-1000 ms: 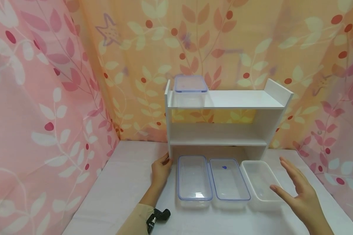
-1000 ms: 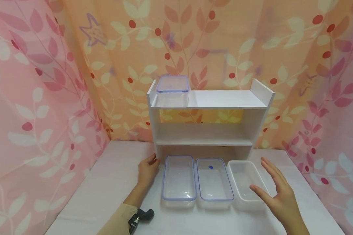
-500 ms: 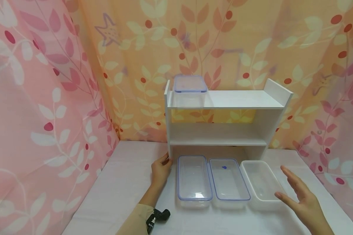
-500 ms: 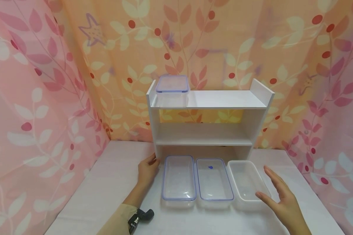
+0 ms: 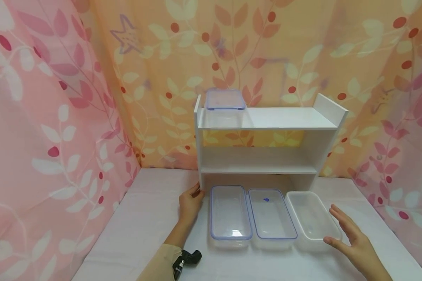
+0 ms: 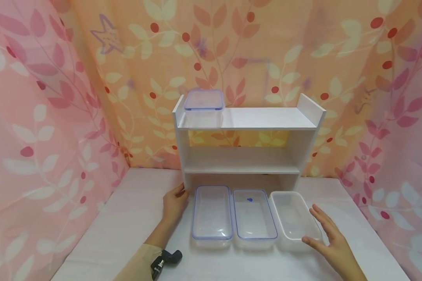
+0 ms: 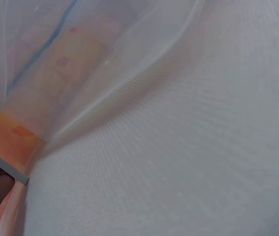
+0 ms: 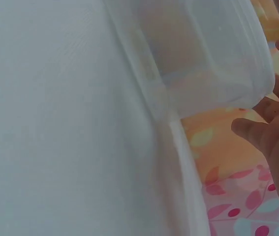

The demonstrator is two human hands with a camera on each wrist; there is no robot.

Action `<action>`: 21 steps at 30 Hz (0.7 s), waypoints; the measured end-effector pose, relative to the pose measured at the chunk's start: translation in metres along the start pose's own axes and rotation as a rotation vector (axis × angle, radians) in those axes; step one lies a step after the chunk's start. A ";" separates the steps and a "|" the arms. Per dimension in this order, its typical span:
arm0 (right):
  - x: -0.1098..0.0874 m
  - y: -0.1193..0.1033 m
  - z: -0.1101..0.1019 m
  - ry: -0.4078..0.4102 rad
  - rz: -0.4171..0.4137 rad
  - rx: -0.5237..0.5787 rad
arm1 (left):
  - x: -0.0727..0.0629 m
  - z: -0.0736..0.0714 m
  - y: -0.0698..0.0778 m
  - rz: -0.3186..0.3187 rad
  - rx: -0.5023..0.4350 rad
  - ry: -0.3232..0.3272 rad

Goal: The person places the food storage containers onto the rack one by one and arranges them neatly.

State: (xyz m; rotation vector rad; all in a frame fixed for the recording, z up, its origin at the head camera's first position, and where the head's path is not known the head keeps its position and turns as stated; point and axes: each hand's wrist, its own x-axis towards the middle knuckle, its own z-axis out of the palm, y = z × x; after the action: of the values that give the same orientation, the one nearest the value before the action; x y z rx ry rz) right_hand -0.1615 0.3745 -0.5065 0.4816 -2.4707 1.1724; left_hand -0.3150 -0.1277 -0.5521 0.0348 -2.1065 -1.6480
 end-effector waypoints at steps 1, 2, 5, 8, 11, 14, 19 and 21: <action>0.000 0.002 0.000 -0.003 -0.002 0.003 | 0.000 0.000 0.000 0.003 -0.001 0.000; -0.001 0.004 0.001 -0.008 -0.003 0.004 | 0.001 0.000 -0.001 0.004 -0.002 0.001; -0.002 0.009 0.002 -0.015 -0.006 0.009 | 0.002 0.000 -0.001 0.008 -0.011 0.000; -0.004 0.012 0.004 -0.041 0.002 0.008 | 0.001 -0.001 0.000 0.001 -0.016 -0.004; -0.006 0.014 0.005 -0.068 0.014 0.020 | 0.000 -0.002 0.002 -0.001 -0.015 -0.013; -0.007 0.016 0.006 -0.087 0.024 0.031 | 0.000 -0.002 0.004 -0.001 -0.012 -0.020; -0.009 0.021 0.008 -0.110 0.049 0.042 | 0.000 -0.002 0.002 -0.009 -0.001 -0.022; -0.009 0.021 0.009 -0.118 0.064 0.047 | 0.000 -0.001 0.001 -0.010 0.000 -0.023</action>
State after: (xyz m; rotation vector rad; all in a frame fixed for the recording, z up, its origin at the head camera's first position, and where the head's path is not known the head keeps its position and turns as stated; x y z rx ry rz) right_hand -0.1647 0.3812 -0.5303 0.5013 -2.5811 1.2642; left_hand -0.3146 -0.1287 -0.5507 0.0265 -2.1271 -1.6612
